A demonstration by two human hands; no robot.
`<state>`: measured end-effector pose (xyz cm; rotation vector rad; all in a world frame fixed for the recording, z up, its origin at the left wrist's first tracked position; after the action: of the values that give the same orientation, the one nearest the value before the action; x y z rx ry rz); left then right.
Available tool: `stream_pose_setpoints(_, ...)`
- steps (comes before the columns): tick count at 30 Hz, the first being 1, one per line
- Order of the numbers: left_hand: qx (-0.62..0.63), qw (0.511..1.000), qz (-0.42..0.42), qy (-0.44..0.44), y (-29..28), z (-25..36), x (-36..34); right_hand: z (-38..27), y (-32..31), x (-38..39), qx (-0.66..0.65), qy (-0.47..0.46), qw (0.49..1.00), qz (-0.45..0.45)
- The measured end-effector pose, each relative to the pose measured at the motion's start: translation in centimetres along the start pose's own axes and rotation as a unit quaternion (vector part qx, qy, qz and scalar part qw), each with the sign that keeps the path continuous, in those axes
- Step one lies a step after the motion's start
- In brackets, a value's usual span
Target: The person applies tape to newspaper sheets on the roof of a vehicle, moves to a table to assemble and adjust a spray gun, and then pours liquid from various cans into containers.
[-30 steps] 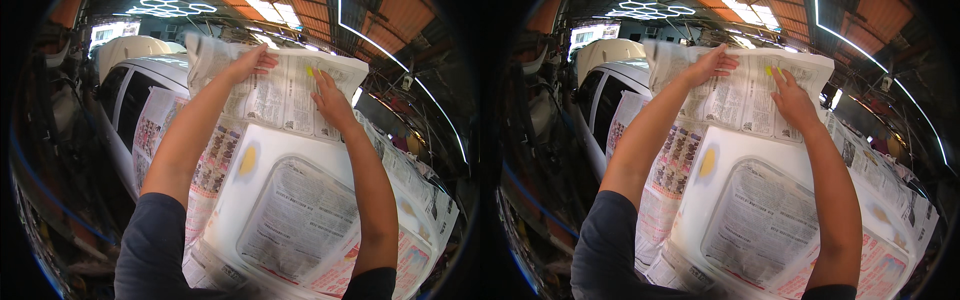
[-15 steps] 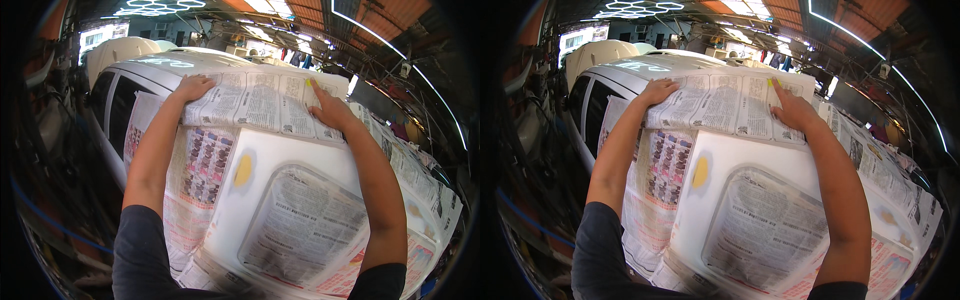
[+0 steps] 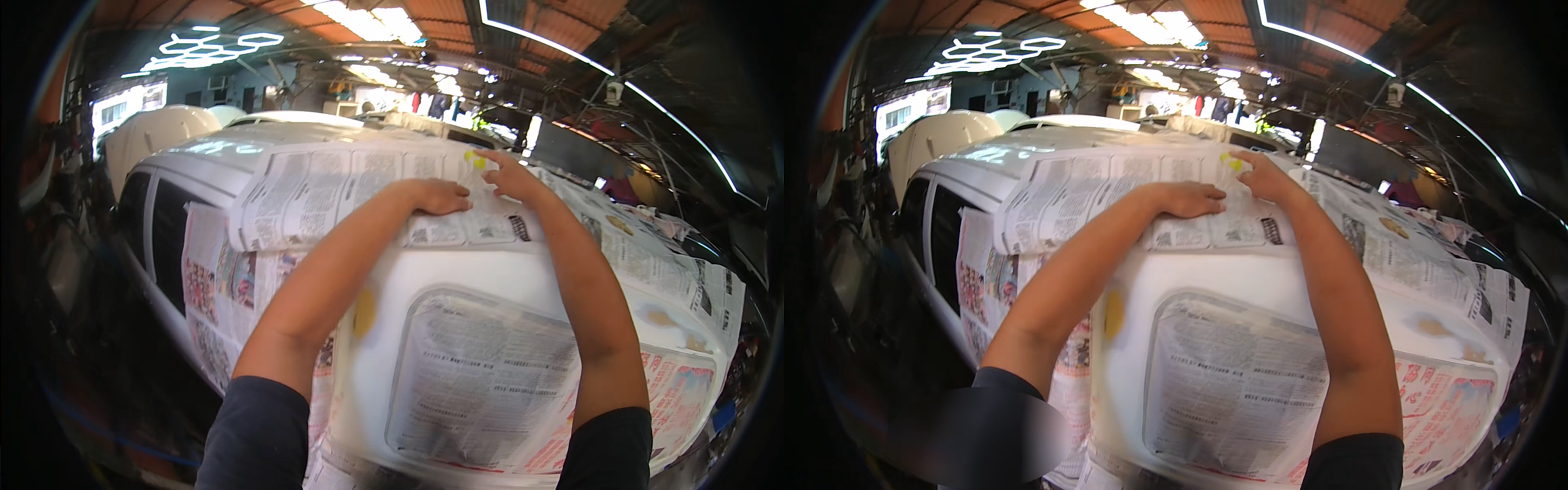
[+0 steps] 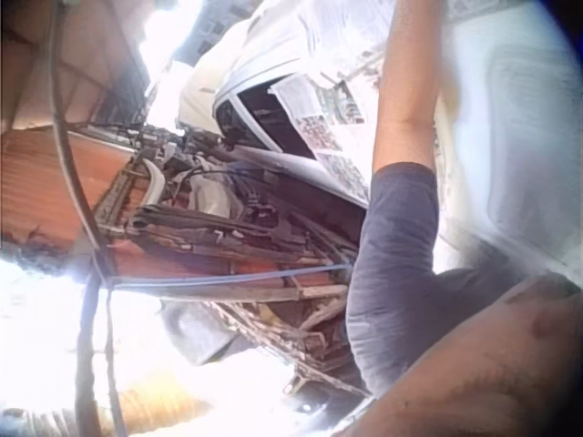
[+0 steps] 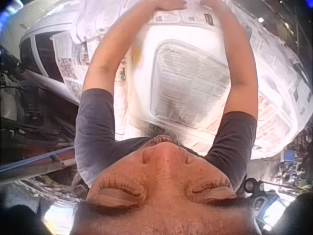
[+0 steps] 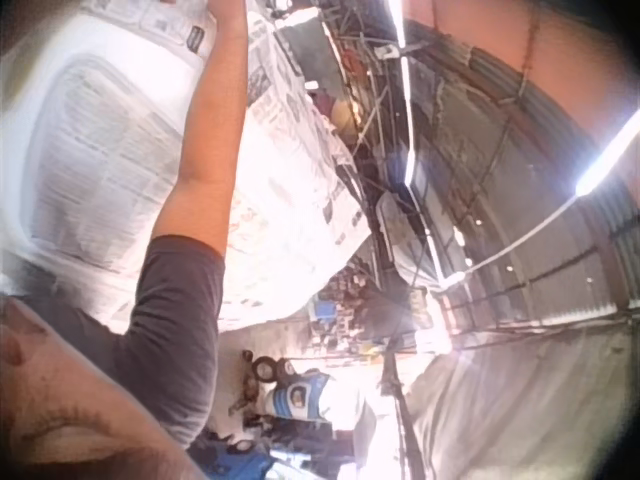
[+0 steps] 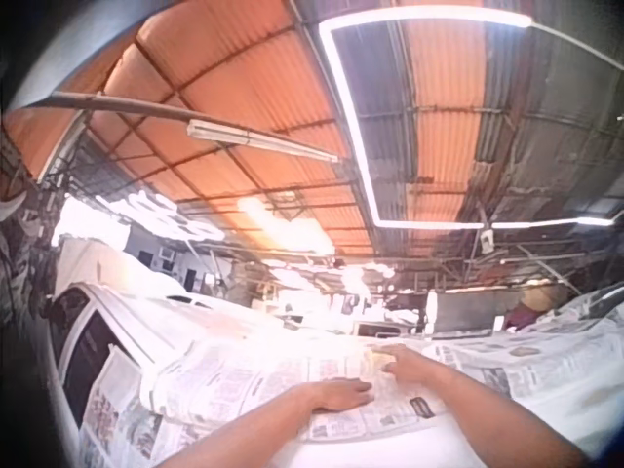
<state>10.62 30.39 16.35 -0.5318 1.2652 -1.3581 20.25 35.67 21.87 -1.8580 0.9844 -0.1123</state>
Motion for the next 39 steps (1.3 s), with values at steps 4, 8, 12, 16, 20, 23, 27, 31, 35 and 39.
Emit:
stream_pose_setpoints(4, 0.022, 0.981, -0.139, -0.135, 1.9, -5.6, -6.6, -1.0, -6.0, -2.1, 0.174, -0.226, 0.939, 0.194)
stream_pose_setpoints(8, -0.026, 0.985, -0.101, -0.135, 4.0, -4.7, -9.2, 3.2, -8.5, -2.8, 0.129, -0.087, 0.981, 0.113)
stream_pose_setpoints(12, -0.028, 0.991, -0.042, -0.121, 2.3, -2.4, -7.5, 4.2, -7.3, -2.8, 0.136, -0.011, 0.991, 0.002)
stream_pose_setpoints(16, -0.044, 0.99, -0.026, -0.135, 2.2, -2.1, -7.1, 4.4, -6.8, -5.1, 0.211, -0.038, 0.977, -0.02)
stream_pose_setpoints(20, 0.015, 0.993, 0.049, -0.107, 0.6, -5.0, -8.8, 3.6, -5.7, -8.8, 0.192, -0.09, 0.977, -0.014)
stream_pose_setpoints(23, 0.247, 0.931, 0.252, -0.094, -2.2, -7.4, -7.2, 3.5, -3.7, -9.3, 0.097, -0.056, 0.993, -0.028)
stream_pose_setpoints(27, 0.343, 0.884, 0.304, -0.094, -3.3, -8.6, -7.0, 1.3, -2.0, -9.6, 0.008, -0.018, 0.999, -0.038)
stream_pose_setpoints(31, 0.388, 0.855, 0.337, -0.064, -3.8, -9.2, -6.8, -0.9, -1.4, -9.4, 0.033, -0.044, 0.997, -0.059)
stream_pose_setpoints(35, 0.406, 0.861, 0.302, -0.042, -3.2, -8.2, -7.5, 0.0, -1.3, -7.9, 0.063, -0.01, 0.997, -0.042)
stream_pose_setpoints(39, 0.402, 0.868, 0.292, -0.013, -3.4, -8.3, -7.6, 0.1, -1.7, -7.9, 0.034, 0.008, 0.999, -0.023)
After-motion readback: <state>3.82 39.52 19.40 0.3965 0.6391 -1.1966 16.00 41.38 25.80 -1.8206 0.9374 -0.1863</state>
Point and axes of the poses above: each hand's wrist, its own x-axis away from the middle knuckle, its own y-axis out of the palm, z = x × y, the point moved 10 cm from there along -x, towards the middle knuckle, and after that the axes turned 5 degrees about x, right-handed, at the moved point
